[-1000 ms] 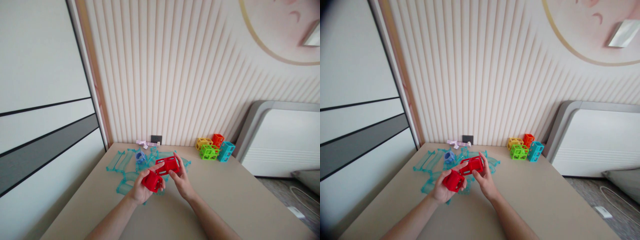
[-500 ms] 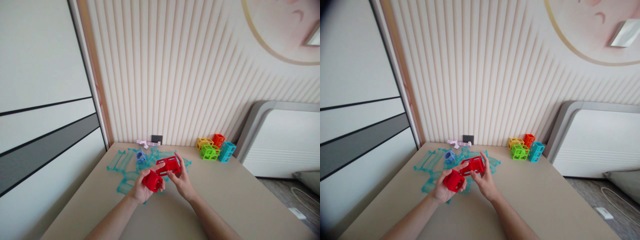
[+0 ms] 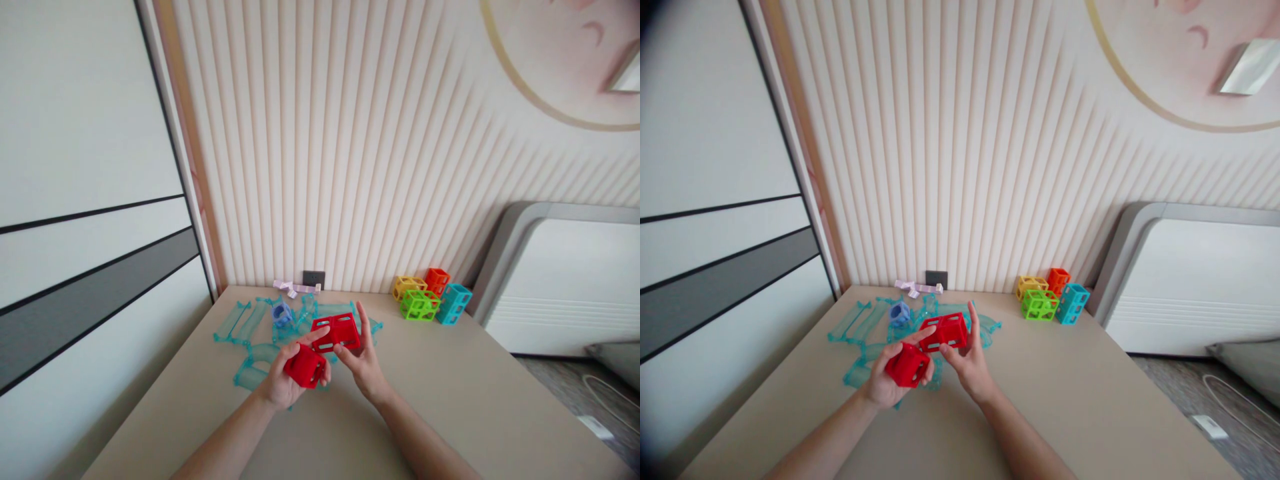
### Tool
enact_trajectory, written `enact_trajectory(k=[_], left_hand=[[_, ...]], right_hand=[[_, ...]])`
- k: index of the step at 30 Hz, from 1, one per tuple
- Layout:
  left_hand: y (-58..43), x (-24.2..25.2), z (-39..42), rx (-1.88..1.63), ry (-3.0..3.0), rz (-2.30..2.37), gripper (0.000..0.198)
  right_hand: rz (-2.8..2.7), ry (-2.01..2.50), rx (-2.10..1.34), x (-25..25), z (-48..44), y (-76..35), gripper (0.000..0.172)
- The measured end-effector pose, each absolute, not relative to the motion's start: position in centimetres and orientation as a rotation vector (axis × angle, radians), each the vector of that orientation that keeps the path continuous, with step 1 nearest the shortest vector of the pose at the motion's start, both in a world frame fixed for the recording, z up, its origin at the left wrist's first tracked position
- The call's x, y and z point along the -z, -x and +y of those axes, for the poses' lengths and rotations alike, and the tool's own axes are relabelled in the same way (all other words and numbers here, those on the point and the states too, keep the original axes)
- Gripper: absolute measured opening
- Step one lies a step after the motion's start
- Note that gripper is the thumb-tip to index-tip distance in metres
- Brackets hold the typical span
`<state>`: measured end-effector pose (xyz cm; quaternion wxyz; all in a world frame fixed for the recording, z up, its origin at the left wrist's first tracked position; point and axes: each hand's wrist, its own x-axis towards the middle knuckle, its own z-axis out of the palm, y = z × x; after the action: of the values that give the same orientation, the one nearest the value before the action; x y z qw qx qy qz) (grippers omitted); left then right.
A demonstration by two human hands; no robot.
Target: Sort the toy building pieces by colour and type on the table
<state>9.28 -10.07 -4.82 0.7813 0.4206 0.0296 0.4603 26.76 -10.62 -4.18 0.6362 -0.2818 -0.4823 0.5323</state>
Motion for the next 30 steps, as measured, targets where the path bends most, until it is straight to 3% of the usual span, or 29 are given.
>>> enact_trajectory(k=[11,18,26,30], left_hand=[[-9.5,3.6,-10.1,-1.076,-0.804,0.207,0.065],[-9.6,4.2,-9.0,-1.223,-0.692,0.375,0.075],[-9.8,3.4,-9.2,-1.199,-0.684,0.484,0.044],[-9.9,3.4,-9.1,-1.17,-0.701,0.528,0.043]], right_hand=[[-1.024,0.836,-0.898,5.1,-8.8,-26.8,0.066],[-0.838,0.875,-0.797,5.2,-7.8,-28.1,0.07],[-0.775,0.808,-0.875,6.7,-7.4,-28.0,0.068],[-0.805,0.782,-0.91,6.6,-7.5,-27.9,0.063]])
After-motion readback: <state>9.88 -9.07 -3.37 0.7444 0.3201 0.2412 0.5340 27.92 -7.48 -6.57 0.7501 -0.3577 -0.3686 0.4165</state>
